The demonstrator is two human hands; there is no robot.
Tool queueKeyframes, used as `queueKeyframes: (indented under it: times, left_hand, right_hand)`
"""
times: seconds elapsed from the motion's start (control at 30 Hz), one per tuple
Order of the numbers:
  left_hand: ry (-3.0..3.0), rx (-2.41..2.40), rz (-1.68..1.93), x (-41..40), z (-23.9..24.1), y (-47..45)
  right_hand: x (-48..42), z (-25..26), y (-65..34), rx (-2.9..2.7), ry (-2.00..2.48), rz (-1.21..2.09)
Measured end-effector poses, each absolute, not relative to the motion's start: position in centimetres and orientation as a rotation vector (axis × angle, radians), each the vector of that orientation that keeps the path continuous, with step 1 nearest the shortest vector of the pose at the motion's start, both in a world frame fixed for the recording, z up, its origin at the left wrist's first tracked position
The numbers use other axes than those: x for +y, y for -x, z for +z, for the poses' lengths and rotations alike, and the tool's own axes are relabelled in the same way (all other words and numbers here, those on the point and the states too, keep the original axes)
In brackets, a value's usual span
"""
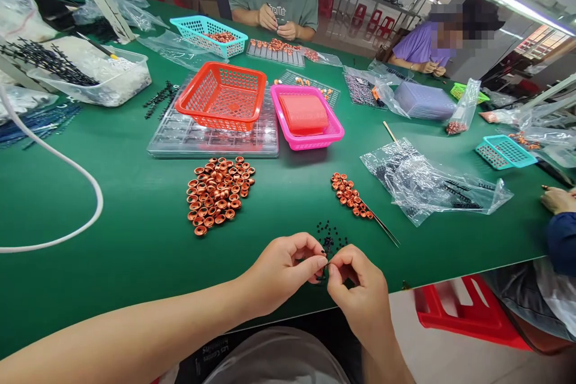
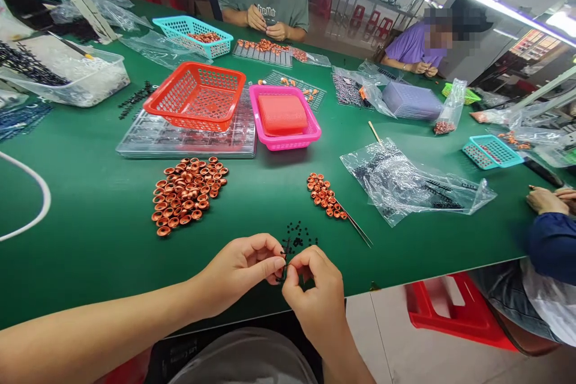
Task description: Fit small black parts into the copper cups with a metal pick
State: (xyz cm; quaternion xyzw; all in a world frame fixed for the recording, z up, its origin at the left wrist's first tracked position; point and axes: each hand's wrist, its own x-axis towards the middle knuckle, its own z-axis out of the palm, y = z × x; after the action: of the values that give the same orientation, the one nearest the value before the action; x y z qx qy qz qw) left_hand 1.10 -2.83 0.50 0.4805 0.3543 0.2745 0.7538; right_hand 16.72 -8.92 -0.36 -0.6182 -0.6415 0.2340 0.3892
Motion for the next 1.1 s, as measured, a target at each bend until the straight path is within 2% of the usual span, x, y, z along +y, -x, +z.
queueKeyframes:
  times: [0.1, 0.2, 0.4, 0.6, 1.1]
  left_hand:
    - [-1.088, 0.885, 0.608, -3.0, 0.6, -1.2]
    - [-1.100, 0.924, 0.618, -3.1, 0.3, -1.3]
    - [-1.116, 0.912, 0.616, -2.9, -0.2, -1.2]
    - [-1.054, 0.889, 0.607, -2.6, 0.0, -1.3]
    - [-0.978, 0.806, 0.609, -2.3, -0.1, -1.1]
  right_hand:
    - [-8.9, -0.6, -15.8, -1.763, 1.529, 0.217]
    - [-8.7, -0.8, -15.6, -1.811, 1.505, 0.063]
    - [-8.3, -0.5, -19.3, -1.633, 1.852, 0.303]
    - [-8.1, -0.1, -22.0, -1.746, 1.938, 0.487]
    - [-8.3, -0.2, -22.2, -1.689, 1.992, 0.556]
